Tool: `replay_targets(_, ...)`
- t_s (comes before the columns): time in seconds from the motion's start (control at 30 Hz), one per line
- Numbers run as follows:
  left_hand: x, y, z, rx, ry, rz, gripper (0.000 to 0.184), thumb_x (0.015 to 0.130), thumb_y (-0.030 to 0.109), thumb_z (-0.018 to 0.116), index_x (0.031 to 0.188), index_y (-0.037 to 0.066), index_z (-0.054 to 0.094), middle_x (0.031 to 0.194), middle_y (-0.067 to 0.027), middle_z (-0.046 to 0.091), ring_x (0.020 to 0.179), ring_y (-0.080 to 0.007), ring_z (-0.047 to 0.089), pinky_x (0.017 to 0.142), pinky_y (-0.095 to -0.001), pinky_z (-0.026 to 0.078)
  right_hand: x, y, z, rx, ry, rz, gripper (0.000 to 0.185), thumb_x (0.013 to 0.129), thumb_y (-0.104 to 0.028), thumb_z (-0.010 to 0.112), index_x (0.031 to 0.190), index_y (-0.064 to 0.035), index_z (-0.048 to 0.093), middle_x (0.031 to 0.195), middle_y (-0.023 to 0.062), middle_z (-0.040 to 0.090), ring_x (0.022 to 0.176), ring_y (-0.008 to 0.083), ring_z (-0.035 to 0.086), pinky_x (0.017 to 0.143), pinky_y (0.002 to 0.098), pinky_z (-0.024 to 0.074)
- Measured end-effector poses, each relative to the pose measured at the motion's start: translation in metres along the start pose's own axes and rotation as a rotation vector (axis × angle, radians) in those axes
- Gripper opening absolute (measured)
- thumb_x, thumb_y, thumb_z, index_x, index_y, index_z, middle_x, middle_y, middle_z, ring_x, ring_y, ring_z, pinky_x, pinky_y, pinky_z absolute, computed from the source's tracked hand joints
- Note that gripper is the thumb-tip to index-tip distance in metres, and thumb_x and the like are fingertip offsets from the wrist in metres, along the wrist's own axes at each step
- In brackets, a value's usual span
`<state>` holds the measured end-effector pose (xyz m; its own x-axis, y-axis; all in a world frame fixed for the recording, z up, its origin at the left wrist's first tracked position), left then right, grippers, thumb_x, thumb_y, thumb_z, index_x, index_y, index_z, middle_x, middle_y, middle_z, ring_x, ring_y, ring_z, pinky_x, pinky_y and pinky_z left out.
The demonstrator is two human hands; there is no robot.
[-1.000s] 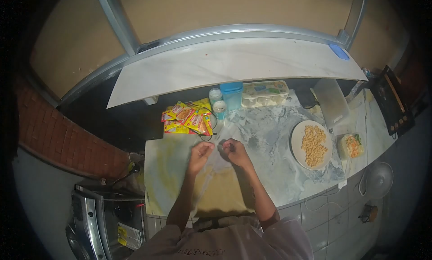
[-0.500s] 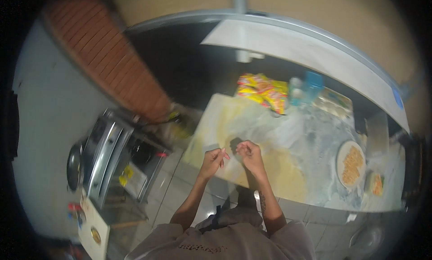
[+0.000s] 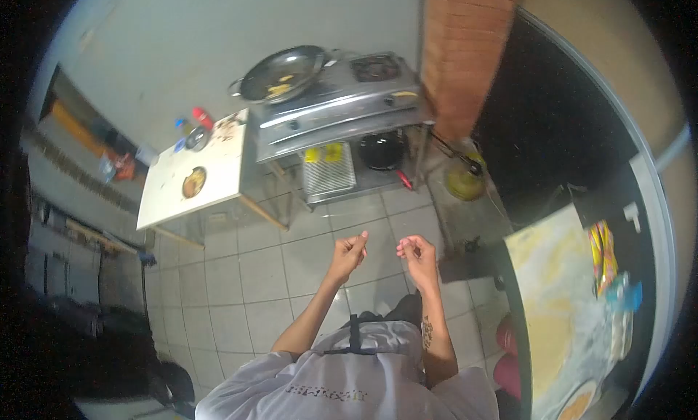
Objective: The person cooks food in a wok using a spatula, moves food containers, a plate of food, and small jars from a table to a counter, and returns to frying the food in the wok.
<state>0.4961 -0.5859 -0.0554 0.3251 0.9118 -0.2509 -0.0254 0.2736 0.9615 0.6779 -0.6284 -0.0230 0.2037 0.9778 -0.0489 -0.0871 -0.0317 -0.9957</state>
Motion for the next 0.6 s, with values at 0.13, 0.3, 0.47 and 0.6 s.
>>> replay_targets(0.13, -0.012, 0.004, -0.081, -0.147, 0.062, -0.017, 0.032, 0.096, 0.034, 0.054, 0.092, 0.005, 0.066, 0.061, 0.0017, 0.057, 0.051, -0.0040, 0.047, 0.045, -0.0200, 0.037, 0.040, 0.010, 0.099, -0.018, -0.172, 0.027, 0.011, 0.095, -0.006, 0.051, 0.090, 0.0012, 0.058, 0.081, 0.0071, 0.063, 0.071, 0.0125, 0.061, 0.066, 0.0251, 0.0492)
replay_targets(0.3, -0.018, 0.001, -0.193, -0.182, 0.269, 0.008, 0.026, 0.096, 0.029, 0.056, 0.104, 0.007, 0.064, 0.084, 0.0011, 0.062, 0.069, -0.0050, 0.054, 0.059, -0.0188, 0.042, 0.097, 0.033, 0.220, -0.007, -0.355, 0.037, 0.011, 0.095, -0.003, 0.049, 0.091, 0.0012, 0.059, 0.082, 0.0076, 0.063, 0.071, 0.0128, 0.061, 0.066, 0.0248, 0.0490)
replay_targets(0.47, -0.003, -0.013, -0.333, -0.209, 0.446, -0.043, 0.027, 0.096, 0.030, 0.056, 0.108, 0.007, 0.063, 0.090, -0.0017, 0.064, 0.076, -0.0094, 0.057, 0.068, -0.0238, 0.046, 0.156, 0.077, 0.354, -0.062, -0.539, 0.156, 0.011, 0.095, -0.005, 0.049, 0.092, 0.0005, 0.059, 0.082, 0.0074, 0.064, 0.072, 0.0124, 0.061, 0.066, 0.0243, 0.0489)
replay_targets(0.6, 0.012, -0.009, -0.453, -0.232, 0.641, -0.026, 0.025, 0.096, 0.026, 0.055, 0.110, 0.006, 0.062, 0.091, -0.0025, 0.064, 0.078, -0.0095, 0.057, 0.069, -0.0245, 0.046, 0.212, 0.093, 0.468, -0.061, -0.660, 0.185, 0.012, 0.096, -0.006, 0.049, 0.093, 0.0005, 0.059, 0.082, 0.0074, 0.064, 0.071, 0.0122, 0.061, 0.065, 0.0240, 0.0491)
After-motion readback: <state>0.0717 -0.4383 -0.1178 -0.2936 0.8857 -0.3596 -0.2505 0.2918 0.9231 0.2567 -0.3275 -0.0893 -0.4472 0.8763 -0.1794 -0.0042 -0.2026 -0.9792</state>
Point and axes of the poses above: each hand's wrist, its own x-axis towards the middle knuckle, its own z-axis out of the palm, y = z × x, the point moved 10 cm from there along x, towards the middle knuckle
